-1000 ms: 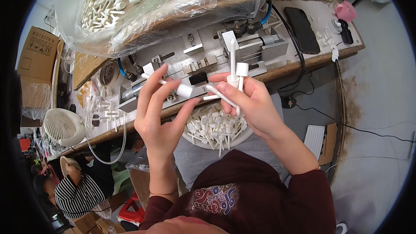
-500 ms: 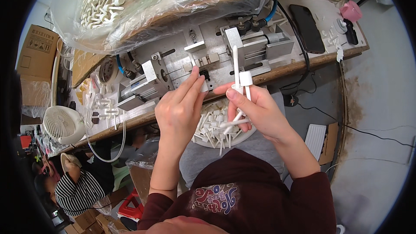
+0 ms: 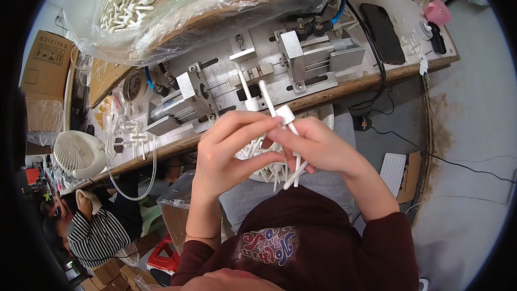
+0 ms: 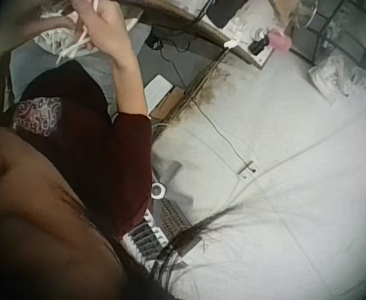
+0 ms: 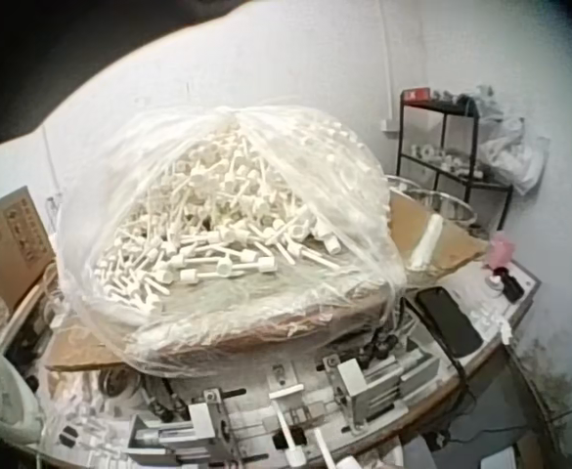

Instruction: Using a pneumatic press machine to assemble small white plastic components.

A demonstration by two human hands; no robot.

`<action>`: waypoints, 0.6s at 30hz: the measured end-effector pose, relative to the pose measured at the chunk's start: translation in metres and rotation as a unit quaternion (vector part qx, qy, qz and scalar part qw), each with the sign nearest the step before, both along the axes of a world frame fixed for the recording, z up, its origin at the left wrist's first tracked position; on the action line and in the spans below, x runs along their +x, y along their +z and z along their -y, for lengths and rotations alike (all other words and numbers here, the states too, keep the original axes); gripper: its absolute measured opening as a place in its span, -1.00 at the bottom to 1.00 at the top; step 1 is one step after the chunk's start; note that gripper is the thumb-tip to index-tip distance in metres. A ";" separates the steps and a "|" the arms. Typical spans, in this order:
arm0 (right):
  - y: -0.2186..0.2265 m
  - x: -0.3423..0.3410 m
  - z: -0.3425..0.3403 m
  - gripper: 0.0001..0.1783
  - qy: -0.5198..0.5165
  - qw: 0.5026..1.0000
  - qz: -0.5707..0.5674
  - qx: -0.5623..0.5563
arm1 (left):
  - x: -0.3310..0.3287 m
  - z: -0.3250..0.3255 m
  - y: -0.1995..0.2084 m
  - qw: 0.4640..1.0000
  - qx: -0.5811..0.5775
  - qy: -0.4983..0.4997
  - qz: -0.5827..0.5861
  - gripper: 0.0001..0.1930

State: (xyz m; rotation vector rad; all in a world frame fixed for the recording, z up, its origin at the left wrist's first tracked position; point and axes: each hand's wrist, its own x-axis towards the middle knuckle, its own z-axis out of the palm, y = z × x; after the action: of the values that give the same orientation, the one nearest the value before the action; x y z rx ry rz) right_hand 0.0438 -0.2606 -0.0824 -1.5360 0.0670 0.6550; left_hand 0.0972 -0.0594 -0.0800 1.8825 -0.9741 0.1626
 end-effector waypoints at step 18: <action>0.009 -0.011 -0.003 -0.86 -0.193 0.974 0.112 0.022 | 0.008 0.004 -0.025 0.956 0.170 0.184 0.153 -0.70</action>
State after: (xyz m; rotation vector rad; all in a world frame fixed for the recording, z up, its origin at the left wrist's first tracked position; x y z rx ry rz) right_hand 0.0328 -0.2575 -0.0736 -1.4896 0.1744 0.1718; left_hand 0.1047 -0.0637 -0.1049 2.3986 -0.8837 0.5524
